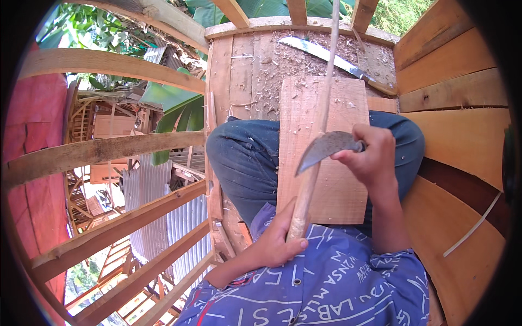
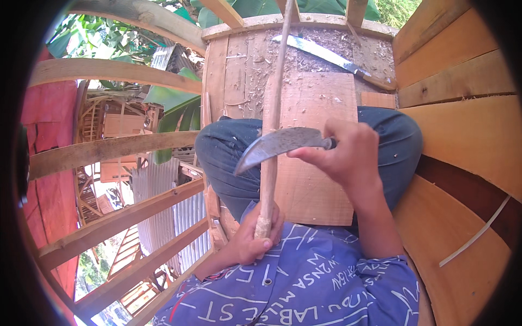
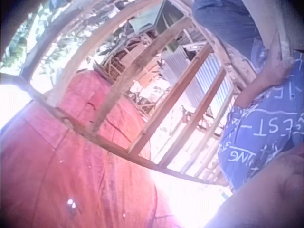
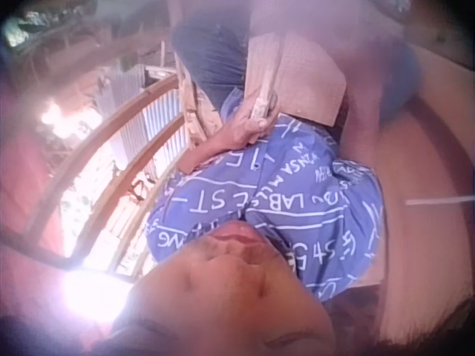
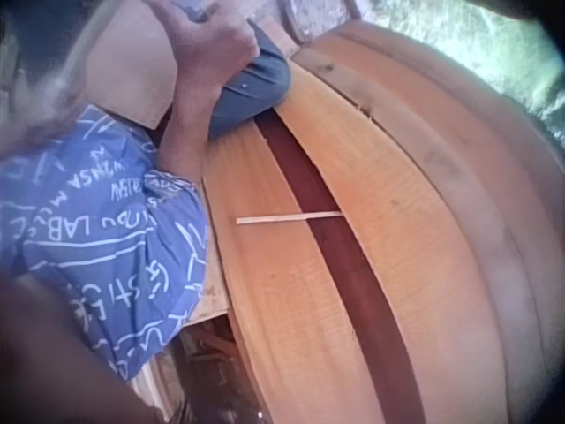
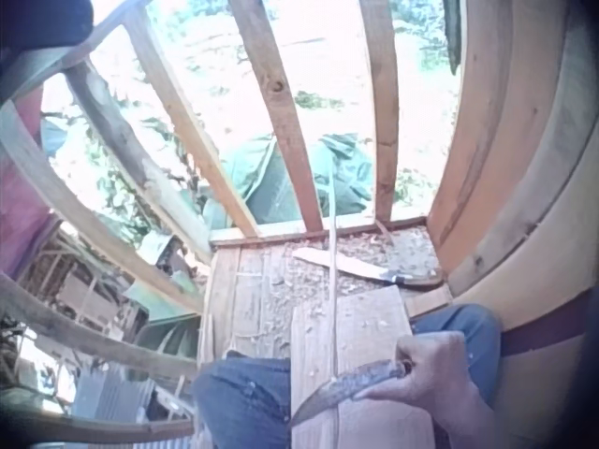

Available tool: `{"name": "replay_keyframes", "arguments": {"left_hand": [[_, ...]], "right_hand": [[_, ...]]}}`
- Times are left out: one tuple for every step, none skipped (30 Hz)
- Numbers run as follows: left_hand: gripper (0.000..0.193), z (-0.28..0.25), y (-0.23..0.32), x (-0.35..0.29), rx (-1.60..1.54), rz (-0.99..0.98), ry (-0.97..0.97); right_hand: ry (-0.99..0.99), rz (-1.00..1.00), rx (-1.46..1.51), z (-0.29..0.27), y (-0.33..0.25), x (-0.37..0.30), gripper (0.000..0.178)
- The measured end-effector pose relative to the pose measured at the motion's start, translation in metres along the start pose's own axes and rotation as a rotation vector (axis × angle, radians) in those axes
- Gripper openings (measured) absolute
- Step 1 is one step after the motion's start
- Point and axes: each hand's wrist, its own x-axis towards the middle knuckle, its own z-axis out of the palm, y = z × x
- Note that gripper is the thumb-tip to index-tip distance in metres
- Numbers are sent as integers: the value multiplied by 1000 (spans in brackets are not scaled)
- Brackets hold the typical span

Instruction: The person sits cross-legged on a wooden platform and uses a curved knife to carve a long, thin piece of wood. They repeatedly shave thin strips from the wood's surface, rotating the piece to work on different sides.

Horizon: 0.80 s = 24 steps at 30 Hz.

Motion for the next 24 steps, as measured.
{"name": "replay_keyframes", "arguments": {"left_hand": [[58,5,-6,-1,-218,-81,-56],[57,3,-5,1,-243,-79,-60],[57,0,-4,3,-268,-76,-64],[57,-2,-3,4,-293,-74,-67],[55,-4,-4,4,-327,-80,-83],[54,-6,-4,3,-361,-86,-99],[52,-7,-5,3,-395,-93,-116],[50,-8,-6,2,-396,-107,-138],[48,-8,-7,0,-398,-121,-161],[45,-8,-8,-2,-400,-135,-183],[44,-5,-9,-5,-404,-172,-201],[43,-2,-10,-9,-408,-202,-213],[42,-1,-10,-10,-410,-229,-225],[44,-2,-8,-9,-427,-211,-147],[46,-5,-4,-7,-444,-192,-69],[49,-9,1,-5,-461,-172,10],[47,-14,9,0,-340,-135,110],[50,-20,17,4,-207,-96,204],[52,-24,22,8,-77,-40,268],[54,-27,24,10,52,14,306],[57,-31,25,14,180,62,344],[59,-34,26,16,310,103,343],[62,-37,28,16,440,142,346],[60,-34,33,16,483,112,344]], "right_hand": [[36,49,-49,-2,5,4,74],[11,78,-48,-1,7,6,73],[-14,107,-46,1,9,6,72],[-38,137,-44,3,9,7,72],[-44,152,-52,1,7,6,71],[-39,155,-50,1,6,6,71],[-35,158,-47,1,6,5,71],[-33,159,-38,4,4,4,71],[13,230,-19,8,10,5,71],[59,301,0,12,21,9,71],[105,394,37,5,36,19,71],[150,478,77,-5,52,28,70],[155,482,94,-14,64,28,70],[159,490,109,-24,69,30,70],[162,497,124,-30,71,33,69],[125,473,139,-30,67,28,69],[85,448,150,-31,49,22,69],[9,374,146,-28,38,12,66],[-56,265,23,-21,26,3,63],[-93,189,68,-14,5,-7,62],[-160,77,62,-8,-9,-16,64],[-171,55,65,-4,-19,-22,66],[-185,31,74,1,-29,-27,67],[-199,8,82,4,-34,-28,69]]}}
